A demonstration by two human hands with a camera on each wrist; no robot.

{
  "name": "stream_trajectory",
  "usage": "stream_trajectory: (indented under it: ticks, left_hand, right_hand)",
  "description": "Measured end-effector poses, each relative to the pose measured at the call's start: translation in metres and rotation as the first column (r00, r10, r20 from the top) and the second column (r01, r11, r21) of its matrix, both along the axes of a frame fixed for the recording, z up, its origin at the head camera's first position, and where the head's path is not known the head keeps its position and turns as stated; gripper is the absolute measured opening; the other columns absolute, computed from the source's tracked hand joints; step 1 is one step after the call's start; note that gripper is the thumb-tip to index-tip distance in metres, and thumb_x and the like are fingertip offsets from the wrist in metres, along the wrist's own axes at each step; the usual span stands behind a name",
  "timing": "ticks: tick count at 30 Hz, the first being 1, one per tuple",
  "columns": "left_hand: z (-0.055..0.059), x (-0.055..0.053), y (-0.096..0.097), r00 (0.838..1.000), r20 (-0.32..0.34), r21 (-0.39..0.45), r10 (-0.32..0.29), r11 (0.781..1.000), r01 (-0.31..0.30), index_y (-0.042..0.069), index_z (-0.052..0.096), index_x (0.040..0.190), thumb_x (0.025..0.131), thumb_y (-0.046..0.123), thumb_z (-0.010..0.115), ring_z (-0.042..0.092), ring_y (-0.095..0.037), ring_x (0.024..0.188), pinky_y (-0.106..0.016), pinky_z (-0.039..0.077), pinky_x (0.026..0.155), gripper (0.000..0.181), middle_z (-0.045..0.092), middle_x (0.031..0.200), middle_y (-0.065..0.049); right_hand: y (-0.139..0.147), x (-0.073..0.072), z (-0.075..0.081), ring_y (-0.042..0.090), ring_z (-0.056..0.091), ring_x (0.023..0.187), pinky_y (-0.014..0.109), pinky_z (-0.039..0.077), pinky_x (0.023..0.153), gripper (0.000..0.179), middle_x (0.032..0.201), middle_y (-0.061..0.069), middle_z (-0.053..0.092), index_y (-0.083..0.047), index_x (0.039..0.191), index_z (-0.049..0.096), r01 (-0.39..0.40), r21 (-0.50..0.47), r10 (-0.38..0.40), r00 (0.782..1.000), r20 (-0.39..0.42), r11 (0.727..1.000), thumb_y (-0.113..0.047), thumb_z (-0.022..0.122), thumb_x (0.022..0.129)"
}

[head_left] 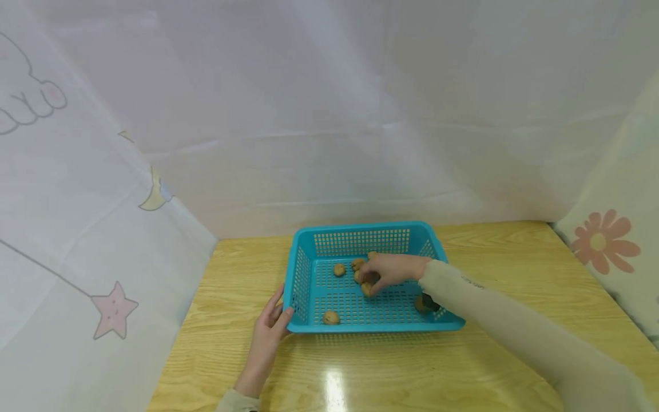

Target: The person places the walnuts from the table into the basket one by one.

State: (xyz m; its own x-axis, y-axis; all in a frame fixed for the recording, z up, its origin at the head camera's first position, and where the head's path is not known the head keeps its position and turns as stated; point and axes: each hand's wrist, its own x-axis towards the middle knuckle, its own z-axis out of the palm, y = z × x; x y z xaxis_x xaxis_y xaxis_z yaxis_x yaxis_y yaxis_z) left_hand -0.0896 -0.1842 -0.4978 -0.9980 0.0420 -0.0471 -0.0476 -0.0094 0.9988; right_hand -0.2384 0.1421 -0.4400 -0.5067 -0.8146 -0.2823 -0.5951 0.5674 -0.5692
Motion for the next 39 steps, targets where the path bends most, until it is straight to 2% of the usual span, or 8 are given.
stream_trajectory:
  ticks: [8,17,25,29,32,34,37,39]
  left_hand:
    - [0.002,0.001,0.002,1.0,-0.001,0.016,-0.002,1.0,0.002,0.009,0.031,0.164,0.108,0.018,0.06,0.062,-0.043,0.127,-0.039,0.061,0.092,0.064,0.049,0.152,-0.03]
    - [0.004,0.001,0.002,1.0,0.023,0.034,0.008,0.999,-0.009,0.01,0.032,0.164,0.107,0.016,0.059,0.06,-0.044,0.129,-0.035,0.061,0.091,0.063,0.048,0.153,-0.029]
    - [0.007,-0.001,-0.004,1.0,0.025,0.007,0.008,1.0,-0.008,0.01,0.034,0.163,0.107,0.018,0.062,0.061,-0.043,0.127,-0.036,0.061,0.091,0.064,0.051,0.151,-0.028]
    - [0.011,-0.003,-0.007,0.999,0.027,-0.017,0.028,0.999,-0.027,0.008,0.036,0.162,0.107,0.021,0.061,0.067,-0.031,0.122,-0.033,0.061,0.089,0.061,0.055,0.147,-0.028]
    - [0.013,-0.004,-0.01,0.999,-0.002,-0.046,0.045,0.998,-0.045,0.005,0.039,0.16,0.109,0.021,0.057,0.068,-0.019,0.116,-0.031,0.061,0.089,0.056,0.059,0.143,-0.028]
    - [0.014,-0.006,-0.014,0.998,-0.052,-0.089,0.041,0.995,-0.046,0.002,0.041,0.158,0.111,0.021,0.053,0.068,-0.018,0.117,-0.032,0.061,0.09,0.052,0.06,0.142,-0.027]
    - [0.015,-0.01,-0.021,0.991,-0.136,-0.189,0.012,0.981,-0.037,-0.002,0.043,0.154,0.113,0.02,0.048,0.066,-0.029,0.124,-0.039,0.061,0.093,0.047,0.06,0.142,-0.026]
    - [0.015,-0.014,-0.027,0.981,-0.191,-0.277,-0.02,0.96,-0.034,-0.004,0.046,0.152,0.113,0.019,0.047,0.063,-0.039,0.127,-0.045,0.06,0.094,0.045,0.061,0.141,-0.027]
  right_hand:
    - [-0.012,0.002,-0.015,0.002,0.059,0.083,0.028,0.054,0.078,0.015,0.094,-0.007,0.068,-0.014,0.109,0.072,-0.012,0.051,0.012,1.0,-0.008,0.999,-0.016,0.078,0.096]
    - [-0.016,0.003,-0.014,0.004,0.064,0.09,0.029,0.056,0.083,0.016,0.099,-0.007,0.071,-0.015,0.111,0.073,-0.004,0.05,0.005,1.0,-0.021,0.999,-0.02,0.078,0.096]
    - [-0.002,0.004,0.001,0.01,0.064,0.094,0.032,0.056,0.084,0.029,0.11,0.002,0.072,-0.009,0.125,0.071,0.034,-0.011,-0.034,0.999,-0.007,0.999,-0.016,0.075,0.098]
    - [0.016,0.011,0.021,0.018,0.066,0.102,0.037,0.056,0.088,0.032,0.112,-0.001,0.072,-0.009,0.127,0.071,0.083,-0.072,-0.087,0.995,-0.05,0.994,-0.022,0.075,0.098]
    - [0.038,0.019,0.033,0.021,0.067,0.105,0.043,0.057,0.089,0.028,0.114,-0.004,0.072,-0.012,0.125,0.072,0.118,-0.145,-0.13,0.988,-0.077,0.982,-0.025,0.073,0.099]
    - [0.055,0.025,0.038,0.019,0.067,0.104,0.043,0.058,0.087,0.025,0.116,-0.004,0.072,-0.015,0.125,0.072,0.145,-0.196,-0.166,0.982,-0.094,0.97,-0.025,0.07,0.102]
    - [0.084,0.037,0.042,0.015,0.066,0.106,0.039,0.058,0.086,0.022,0.121,-0.005,0.071,-0.016,0.126,0.071,0.192,-0.272,-0.231,0.966,-0.119,0.943,-0.023,0.064,0.106]
    - [0.103,0.047,0.042,0.011,0.065,0.105,0.034,0.057,0.084,0.023,0.121,-0.005,0.071,-0.016,0.127,0.071,0.232,-0.323,-0.288,0.948,-0.138,0.918,-0.02,0.061,0.107]
